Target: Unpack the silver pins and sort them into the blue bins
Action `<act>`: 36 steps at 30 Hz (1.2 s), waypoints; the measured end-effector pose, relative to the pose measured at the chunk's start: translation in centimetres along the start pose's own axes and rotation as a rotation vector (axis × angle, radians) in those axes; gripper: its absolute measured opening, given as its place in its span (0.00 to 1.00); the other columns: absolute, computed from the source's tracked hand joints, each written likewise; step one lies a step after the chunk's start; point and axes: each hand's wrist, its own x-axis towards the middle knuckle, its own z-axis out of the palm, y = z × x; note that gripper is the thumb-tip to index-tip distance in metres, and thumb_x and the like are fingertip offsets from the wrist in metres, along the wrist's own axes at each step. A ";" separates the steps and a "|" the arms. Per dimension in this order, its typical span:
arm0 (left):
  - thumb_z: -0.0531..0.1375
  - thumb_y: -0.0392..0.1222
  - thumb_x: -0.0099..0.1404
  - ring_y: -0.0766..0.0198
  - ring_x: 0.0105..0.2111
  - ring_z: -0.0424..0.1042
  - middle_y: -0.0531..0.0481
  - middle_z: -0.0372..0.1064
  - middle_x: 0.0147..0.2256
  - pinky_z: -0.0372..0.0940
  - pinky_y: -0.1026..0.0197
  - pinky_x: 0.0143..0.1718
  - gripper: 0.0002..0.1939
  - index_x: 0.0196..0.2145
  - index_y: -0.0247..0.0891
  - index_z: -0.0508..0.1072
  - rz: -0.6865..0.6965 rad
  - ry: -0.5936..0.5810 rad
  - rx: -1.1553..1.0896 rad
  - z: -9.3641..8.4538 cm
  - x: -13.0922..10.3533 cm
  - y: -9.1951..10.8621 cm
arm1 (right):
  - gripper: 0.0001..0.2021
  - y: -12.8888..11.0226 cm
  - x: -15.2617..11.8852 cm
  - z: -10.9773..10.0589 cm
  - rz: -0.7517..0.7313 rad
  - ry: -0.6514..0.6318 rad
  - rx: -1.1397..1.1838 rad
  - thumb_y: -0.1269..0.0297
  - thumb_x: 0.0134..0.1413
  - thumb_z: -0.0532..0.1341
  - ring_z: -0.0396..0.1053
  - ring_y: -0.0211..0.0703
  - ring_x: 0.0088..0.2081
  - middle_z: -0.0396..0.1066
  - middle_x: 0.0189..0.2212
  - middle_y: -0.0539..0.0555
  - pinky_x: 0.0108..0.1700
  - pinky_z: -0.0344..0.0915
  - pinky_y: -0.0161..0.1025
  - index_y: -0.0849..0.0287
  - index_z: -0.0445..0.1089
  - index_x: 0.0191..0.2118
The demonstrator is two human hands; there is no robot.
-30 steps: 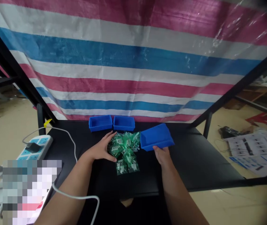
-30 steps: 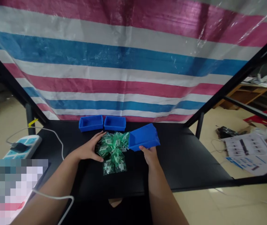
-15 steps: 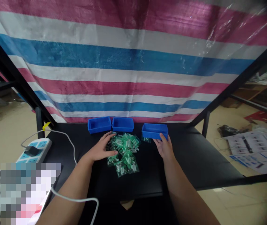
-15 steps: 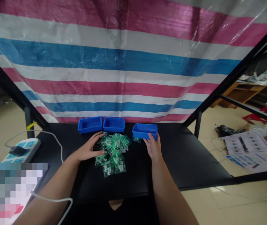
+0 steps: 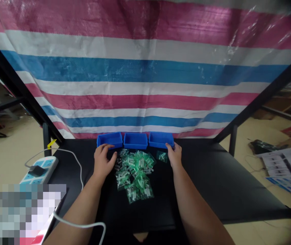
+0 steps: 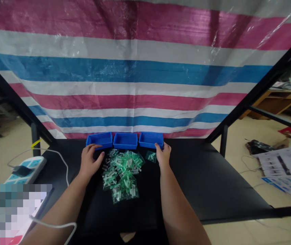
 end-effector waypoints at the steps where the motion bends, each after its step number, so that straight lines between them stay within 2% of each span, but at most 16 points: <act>1: 0.58 0.49 0.66 0.46 0.56 0.63 0.42 0.66 0.52 0.56 0.43 0.60 0.17 0.51 0.43 0.73 -0.068 0.039 0.069 0.1 0.1 -0.1 | 0.28 0.1 0.0 0.0 -0.009 0.005 -0.116 0.48 0.47 0.63 0.69 0.58 0.49 0.68 0.49 0.65 0.58 0.62 0.55 0.62 0.72 0.50; 4: 0.57 0.49 0.68 0.41 0.61 0.57 0.39 0.62 0.58 0.52 0.33 0.60 0.22 0.59 0.46 0.69 -0.227 0.032 0.230 0.5 0.3 -0.3 | 0.28 0.0 0.0 0.0 -0.051 0.015 -0.319 0.50 0.51 0.59 0.67 0.63 0.51 0.71 0.46 0.68 0.61 0.57 0.58 0.67 0.72 0.51; 7: 0.56 0.48 0.69 0.39 0.66 0.50 0.38 0.56 0.63 0.46 0.26 0.61 0.23 0.60 0.49 0.68 -0.268 -0.047 0.257 1.0 0.6 -0.7 | 0.34 -0.2 -0.1 -0.2 -0.076 -0.015 -0.289 0.52 0.53 0.58 0.70 0.60 0.47 0.73 0.44 0.65 0.56 0.62 0.55 0.66 0.61 0.62; 9: 0.55 0.48 0.69 0.39 0.68 0.47 0.40 0.54 0.64 0.43 0.24 0.62 0.20 0.58 0.50 0.70 -0.274 -0.058 0.249 1.4 0.7 -1.0 | 0.32 -0.4 -0.2 -0.4 -0.125 -0.052 -0.258 0.53 0.55 0.57 0.72 0.57 0.45 0.74 0.44 0.62 0.53 0.65 0.52 0.62 0.60 0.63; 12: 0.55 0.48 0.70 0.39 0.69 0.45 0.40 0.53 0.65 0.44 0.23 0.62 0.19 0.57 0.50 0.71 -0.244 -0.059 0.235 1.8 0.7 -1.3 | 0.21 -0.5 -0.3 -0.6 -0.236 -0.086 -0.302 0.55 0.57 0.53 0.70 0.55 0.46 0.74 0.44 0.61 0.55 0.63 0.50 0.58 0.73 0.50; 14: 0.55 0.49 0.70 0.38 0.69 0.43 0.40 0.52 0.66 0.44 0.23 0.61 0.20 0.58 0.50 0.71 -0.216 -0.067 0.231 2.0 0.6 -1.3 | 0.19 -0.5 -0.3 -0.6 -0.263 -0.098 -0.324 0.56 0.57 0.51 0.70 0.54 0.46 0.73 0.42 0.61 0.55 0.62 0.50 0.58 0.76 0.42; 16: 0.55 0.49 0.70 0.37 0.70 0.41 0.41 0.50 0.67 0.43 0.22 0.61 0.21 0.59 0.51 0.70 -0.203 -0.069 0.244 2.0 0.4 -1.2 | 0.18 -0.5 -0.2 -0.6 -0.255 -0.105 -0.322 0.56 0.57 0.51 0.70 0.54 0.45 0.73 0.41 0.60 0.55 0.63 0.50 0.58 0.76 0.39; 21: 0.53 0.50 0.71 0.38 0.70 0.40 0.44 0.50 0.68 0.38 0.19 0.61 0.22 0.61 0.54 0.68 -0.135 -0.123 0.284 2.2 0.1 -0.8 | 0.18 -0.5 -0.1 -0.7 -0.249 -0.126 -0.305 0.56 0.57 0.52 0.70 0.55 0.45 0.73 0.41 0.61 0.54 0.63 0.51 0.58 0.75 0.42; 26: 0.53 0.51 0.72 0.38 0.70 0.38 0.46 0.52 0.68 0.39 0.20 0.61 0.23 0.62 0.55 0.66 -0.055 -0.139 0.311 2.5 0.2 -1.0 | 0.17 -0.5 -0.2 -1.0 -0.266 -0.170 -0.295 0.56 0.58 0.54 0.69 0.55 0.46 0.73 0.44 0.60 0.54 0.63 0.51 0.57 0.74 0.45; 33: 0.53 0.53 0.71 0.38 0.71 0.33 0.46 0.46 0.70 0.38 0.20 0.61 0.25 0.64 0.54 0.63 -0.070 -0.179 0.269 2.6 0.4 -1.2 | 0.19 -0.6 -0.3 -1.2 -0.201 -0.227 -0.277 0.54 0.58 0.56 0.70 0.55 0.46 0.72 0.45 0.59 0.50 0.66 0.51 0.54 0.70 0.52; 36: 0.55 0.53 0.70 0.38 0.71 0.34 0.47 0.42 0.71 0.34 0.19 0.61 0.26 0.65 0.55 0.62 -0.072 -0.163 0.257 2.3 0.3 -0.8 | 0.23 -0.5 -0.6 -1.3 -0.195 -0.172 -0.241 0.54 0.56 0.59 0.69 0.54 0.48 0.67 0.50 0.61 0.49 0.68 0.51 0.54 0.67 0.56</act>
